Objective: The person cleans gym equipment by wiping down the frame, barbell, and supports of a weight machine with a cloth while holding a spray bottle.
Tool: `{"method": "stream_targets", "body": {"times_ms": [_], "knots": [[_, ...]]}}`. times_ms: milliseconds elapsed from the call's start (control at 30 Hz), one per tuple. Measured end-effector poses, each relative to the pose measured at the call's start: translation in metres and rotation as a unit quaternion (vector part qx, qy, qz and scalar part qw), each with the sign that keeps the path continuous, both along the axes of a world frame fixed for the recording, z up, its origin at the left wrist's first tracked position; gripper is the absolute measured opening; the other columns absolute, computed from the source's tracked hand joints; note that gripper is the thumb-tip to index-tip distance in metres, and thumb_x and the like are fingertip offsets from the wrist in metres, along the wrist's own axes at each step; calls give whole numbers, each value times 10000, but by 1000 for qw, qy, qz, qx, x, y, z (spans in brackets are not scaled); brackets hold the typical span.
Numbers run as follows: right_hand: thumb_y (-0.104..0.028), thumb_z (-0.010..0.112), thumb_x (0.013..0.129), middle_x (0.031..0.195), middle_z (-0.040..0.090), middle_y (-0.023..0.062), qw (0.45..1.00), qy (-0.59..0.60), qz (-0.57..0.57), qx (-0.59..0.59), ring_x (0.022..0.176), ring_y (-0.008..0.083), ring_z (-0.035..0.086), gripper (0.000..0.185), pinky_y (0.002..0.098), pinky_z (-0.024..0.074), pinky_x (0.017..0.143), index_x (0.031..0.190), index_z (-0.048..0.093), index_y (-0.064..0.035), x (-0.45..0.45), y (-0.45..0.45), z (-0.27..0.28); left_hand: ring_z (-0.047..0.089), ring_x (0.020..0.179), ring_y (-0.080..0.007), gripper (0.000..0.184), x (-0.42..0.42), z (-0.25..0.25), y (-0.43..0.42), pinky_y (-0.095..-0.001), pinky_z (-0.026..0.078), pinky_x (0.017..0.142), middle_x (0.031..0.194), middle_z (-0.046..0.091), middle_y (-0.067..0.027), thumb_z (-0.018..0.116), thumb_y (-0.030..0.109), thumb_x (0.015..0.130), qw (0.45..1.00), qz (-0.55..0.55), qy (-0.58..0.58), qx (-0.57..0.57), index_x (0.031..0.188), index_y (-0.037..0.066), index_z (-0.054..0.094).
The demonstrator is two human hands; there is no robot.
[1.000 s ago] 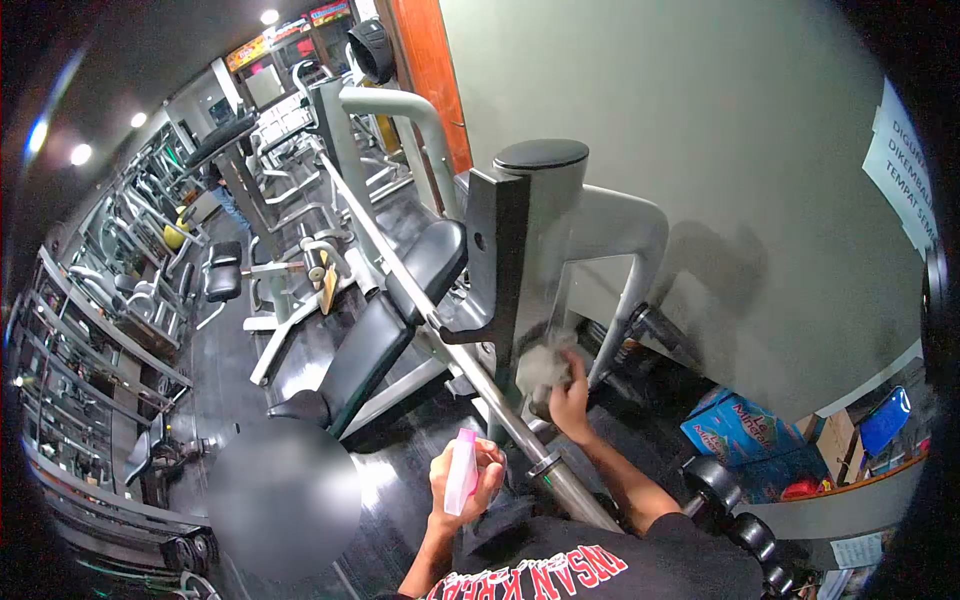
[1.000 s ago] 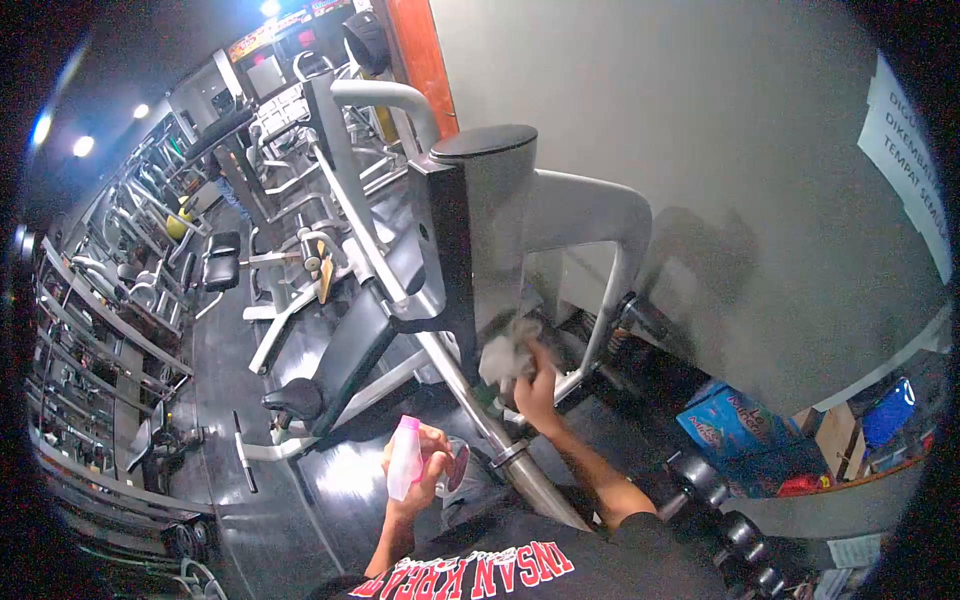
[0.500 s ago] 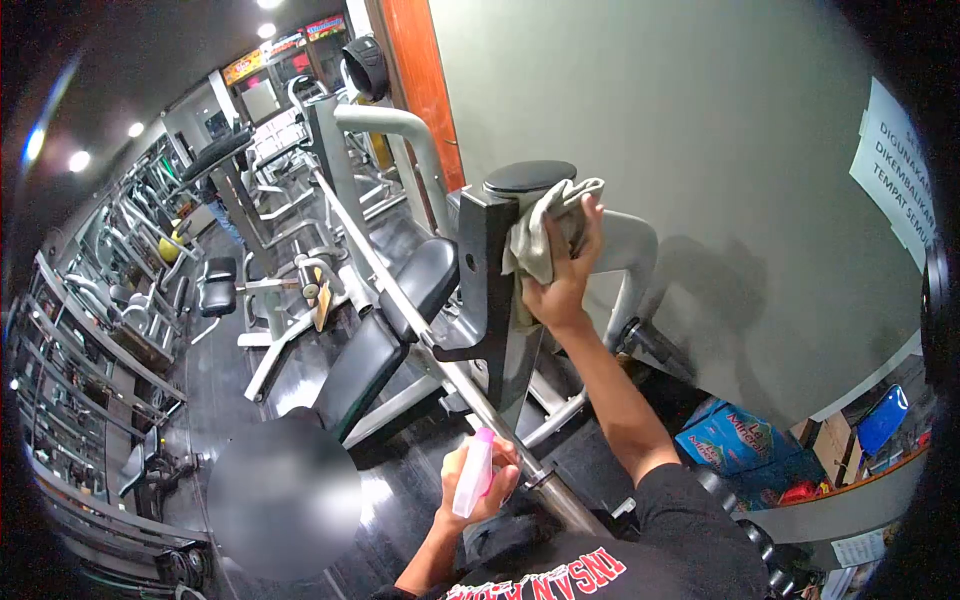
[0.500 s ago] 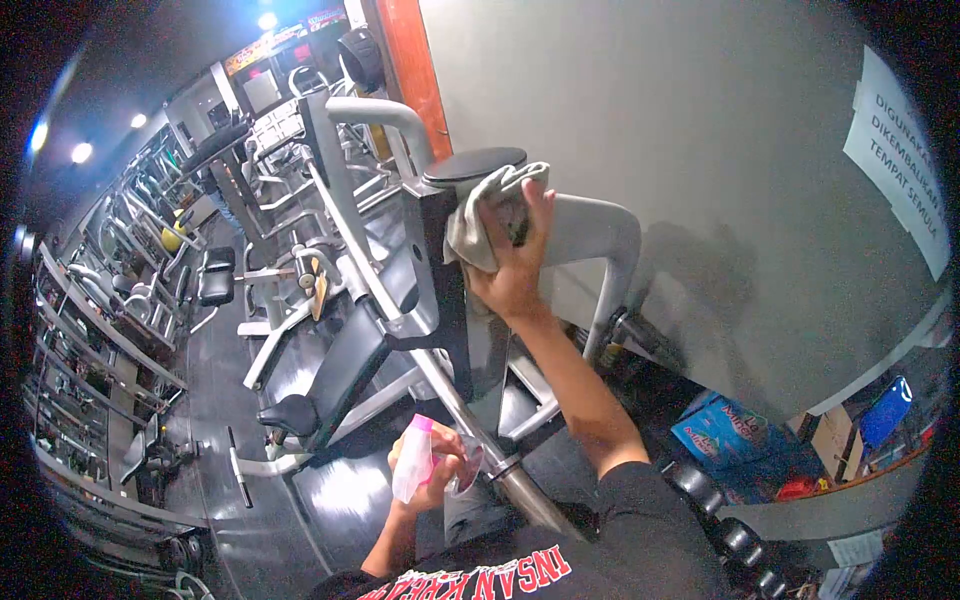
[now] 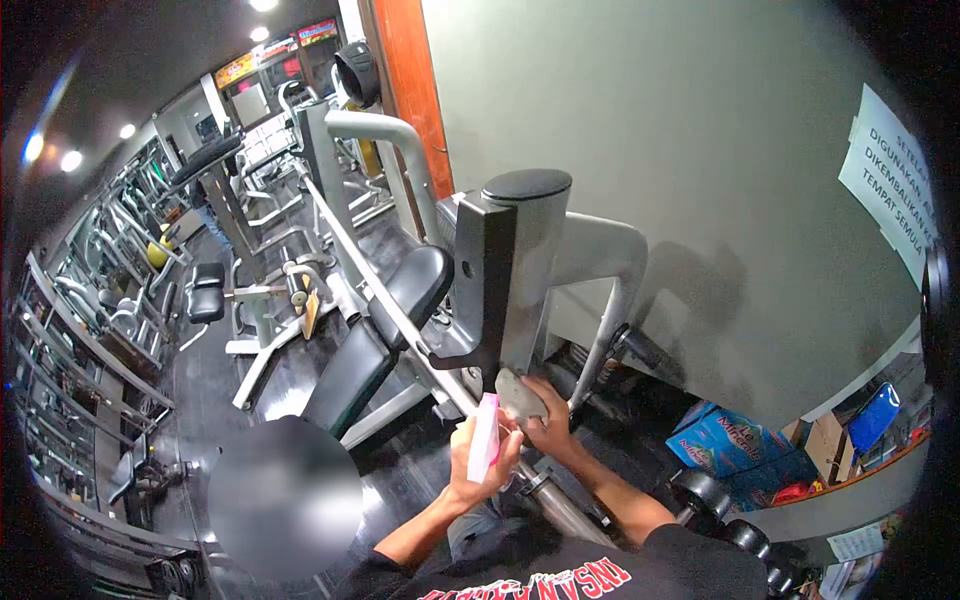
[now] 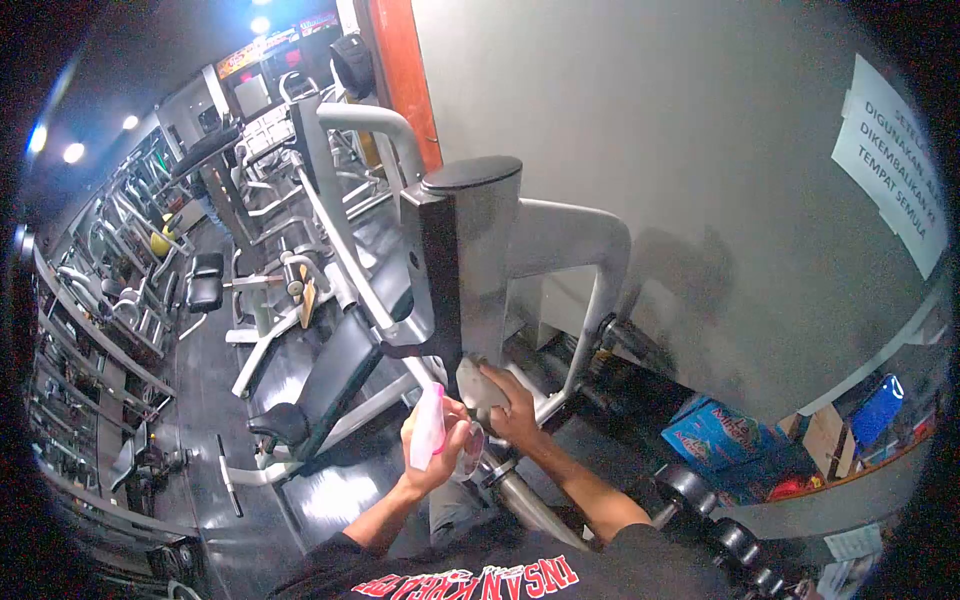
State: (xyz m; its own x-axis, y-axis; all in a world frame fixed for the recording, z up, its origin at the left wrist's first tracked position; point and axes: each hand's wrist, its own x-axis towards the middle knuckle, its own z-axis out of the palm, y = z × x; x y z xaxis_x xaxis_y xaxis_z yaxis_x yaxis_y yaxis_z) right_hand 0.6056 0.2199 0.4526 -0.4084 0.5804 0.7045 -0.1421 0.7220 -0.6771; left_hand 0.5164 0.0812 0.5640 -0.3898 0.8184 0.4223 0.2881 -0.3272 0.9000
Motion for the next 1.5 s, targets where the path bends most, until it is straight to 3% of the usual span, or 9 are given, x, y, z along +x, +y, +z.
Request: {"method": "stream_targets", "body": {"times_ms": [167,300,367,467,700,867,1133,1367,1500], "knots": [[-14,543,751,1316,451,135,966,186,-153,-99,1199,252,468,618,356,344,1036,1346,378,15,-11,12,71,586,670,-107,260,-4,-1,5,-248,490,581,781,585,-72,640,108,844,1000,-24,-7,3,1014,-20,490],[-169,550,857,1322,439,174,917,390,-62,-53,1251,260,395,580,402,295,1048,1370,334,-6,-34,36,163,575,609,-84,228,-4,-8,4,-216,464,530,751,600,-55,645,-6,800,997,-35,-20,65,985,-5,513],[-107,610,765,1385,288,245,955,140,-225,131,1326,388,262,652,501,197,1098,1346,329,-14,-38,58,182,579,617,-95,254,-1,-11,2,-223,472,538,749,592,-58,637,-21,800,996,-18,-55,67,1009,1,496],[-376,705,716,1416,128,356,930,82,-270,236,1348,519,73,805,625,27,1075,1339,354,-6,-65,69,186,581,627,-102,267,1,-13,-1,-229,476,546,749,585,-64,620,-35,808,997,-4,-32,71,1027,6,472],[-754,664,571,1459,28,345,928,-141,-176,296,1349,527,69,1139,583,41,1095,1385,340,-26,-34,74,190,577,591,-125,247,-1,-19,2,-257,474,554,737,577,-71,685,25,767,998,51,-2,42,960,2,532],[-632,724,578,1456,215,236,855,37,-282,433,1343,498,147,677,740,1,1003,1146,593,-288,-35,105,190,578,601,-140,236,1,-8,2,-263,469,560,717,571,-69,687,38,769,999,36,5,36,953,-5,545],[-398,672,730,1432,348,221,942,106,-97,304,1306,460,327,452,529,311,1045,1104,615,-148,-43,107,169,575,593,-159,232,0,-8,4,-272,464,557,701,561,-69,687,29,765,997,49,54,29,949,-5,550],[-182,710,668,1406,380,232,949,-120,-111,268,1267,438,398,477,464,381,1012,1134,612,-144,-26,64,7,574,593,-155,243,0,-7,6,-262,467,565,707,557,-59,690,36,757,998,48,40,18,953,-3,553],[-103,728,645,1365,435,227,981,-67,-24,180,1224,390,471,522,429,392,1012,1153,606,-109,-3,43,-4,570,594,-143,243,3,-4,7,-259,466,568,710,562,-55,683,25,758,997,59,43,35,957,-2,547]]}}
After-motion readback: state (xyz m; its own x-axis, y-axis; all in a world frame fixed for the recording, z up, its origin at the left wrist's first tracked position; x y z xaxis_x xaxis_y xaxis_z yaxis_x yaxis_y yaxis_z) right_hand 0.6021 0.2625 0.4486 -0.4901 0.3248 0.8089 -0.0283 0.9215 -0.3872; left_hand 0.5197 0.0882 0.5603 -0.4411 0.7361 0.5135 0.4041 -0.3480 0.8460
